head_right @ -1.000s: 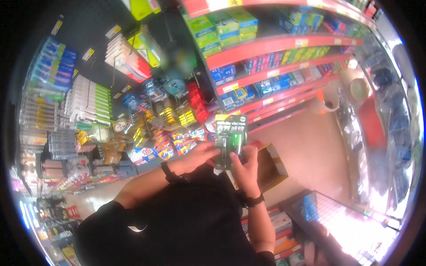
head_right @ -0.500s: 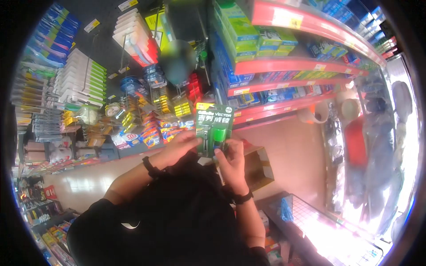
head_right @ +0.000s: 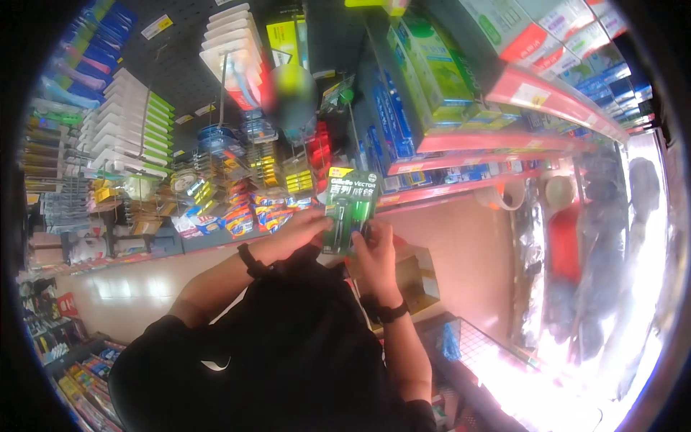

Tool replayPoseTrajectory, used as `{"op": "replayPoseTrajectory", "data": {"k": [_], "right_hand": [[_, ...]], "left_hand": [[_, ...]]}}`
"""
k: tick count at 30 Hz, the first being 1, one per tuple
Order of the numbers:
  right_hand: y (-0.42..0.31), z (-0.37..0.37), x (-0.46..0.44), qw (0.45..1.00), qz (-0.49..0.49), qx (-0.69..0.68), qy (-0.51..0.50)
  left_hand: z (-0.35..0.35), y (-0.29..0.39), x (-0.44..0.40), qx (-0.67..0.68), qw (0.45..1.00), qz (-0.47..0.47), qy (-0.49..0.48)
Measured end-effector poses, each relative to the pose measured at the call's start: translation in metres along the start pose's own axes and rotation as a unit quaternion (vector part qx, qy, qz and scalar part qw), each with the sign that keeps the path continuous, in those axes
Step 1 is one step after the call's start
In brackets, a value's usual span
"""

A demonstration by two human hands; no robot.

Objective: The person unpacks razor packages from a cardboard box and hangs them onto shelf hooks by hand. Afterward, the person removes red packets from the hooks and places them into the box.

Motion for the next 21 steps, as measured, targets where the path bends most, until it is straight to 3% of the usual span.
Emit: {"op": "replayPoseTrajectory", "data": {"k": [5,13,21], "right_hand": [[0.018,-0.013,-0.037,1.0,0.005,-0.019,-0.008],[0.034,-0.022,-0.067,0.997,-0.022,0.038,0.058],[0.05,-0.031,-0.078,0.999,-0.018,0.011,0.043]], "left_hand": [[0.018,-0.005,-0.032,-0.085,0.994,-0.043,0.055],[0.028,-0.002,-0.061,-0.063,0.994,-0.054,0.078],[0.036,0.002,-0.073,-0.068,0.993,-0.059,0.076]]}}
Point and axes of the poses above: each hand's wrist, its own x-axis away from the middle knuckle, its own z-axis out of the back of the hand, y = z × x, the point moved 2 cm from there along -x, towards the middle knuckle, and after that the axes turned 10 degrees about x, right-handed, at the moved point
